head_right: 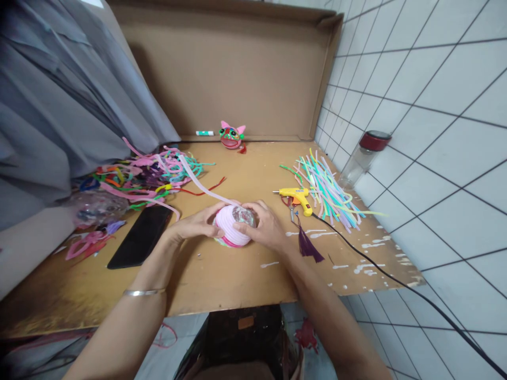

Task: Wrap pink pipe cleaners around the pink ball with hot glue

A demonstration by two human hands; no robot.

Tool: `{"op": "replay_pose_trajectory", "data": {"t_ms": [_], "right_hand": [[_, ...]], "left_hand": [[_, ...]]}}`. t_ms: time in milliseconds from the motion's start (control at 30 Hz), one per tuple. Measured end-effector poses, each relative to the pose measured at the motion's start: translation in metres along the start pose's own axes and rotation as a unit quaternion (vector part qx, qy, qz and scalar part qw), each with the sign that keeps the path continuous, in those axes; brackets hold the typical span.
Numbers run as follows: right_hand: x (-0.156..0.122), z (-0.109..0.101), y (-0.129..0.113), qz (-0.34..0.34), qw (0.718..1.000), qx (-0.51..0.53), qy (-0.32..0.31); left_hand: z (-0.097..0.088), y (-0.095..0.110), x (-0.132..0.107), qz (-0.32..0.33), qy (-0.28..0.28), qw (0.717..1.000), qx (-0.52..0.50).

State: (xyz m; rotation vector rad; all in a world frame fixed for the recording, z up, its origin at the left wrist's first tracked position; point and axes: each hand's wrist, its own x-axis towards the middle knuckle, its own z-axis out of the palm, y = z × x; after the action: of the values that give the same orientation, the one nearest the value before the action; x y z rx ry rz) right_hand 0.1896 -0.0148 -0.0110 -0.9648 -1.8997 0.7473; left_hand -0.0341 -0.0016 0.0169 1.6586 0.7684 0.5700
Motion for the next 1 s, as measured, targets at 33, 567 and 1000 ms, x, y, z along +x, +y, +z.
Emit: {"op": "replay_pose_trajectory", "data": {"t_ms": [33, 567, 1000], "right_hand": [[0.0, 0.0, 0.0, 0.002, 1.0, 0.003, 0.0], [0.008, -0.037, 0.019, 0.086, 0.935, -0.155, 0.307], [0.022, -0.061, 0.054, 0.363, 0.769, -0.503, 0.155]], "left_hand": [[0.0, 0.001, 0.0, 0.001, 0.002, 1.0, 0.0], [0.007, -0.008, 0.012, 0.058, 0.11, 0.992, 0.034], [0.016, -0.015, 0.025, 0.086, 0.201, 0.973, 0.079]]}}
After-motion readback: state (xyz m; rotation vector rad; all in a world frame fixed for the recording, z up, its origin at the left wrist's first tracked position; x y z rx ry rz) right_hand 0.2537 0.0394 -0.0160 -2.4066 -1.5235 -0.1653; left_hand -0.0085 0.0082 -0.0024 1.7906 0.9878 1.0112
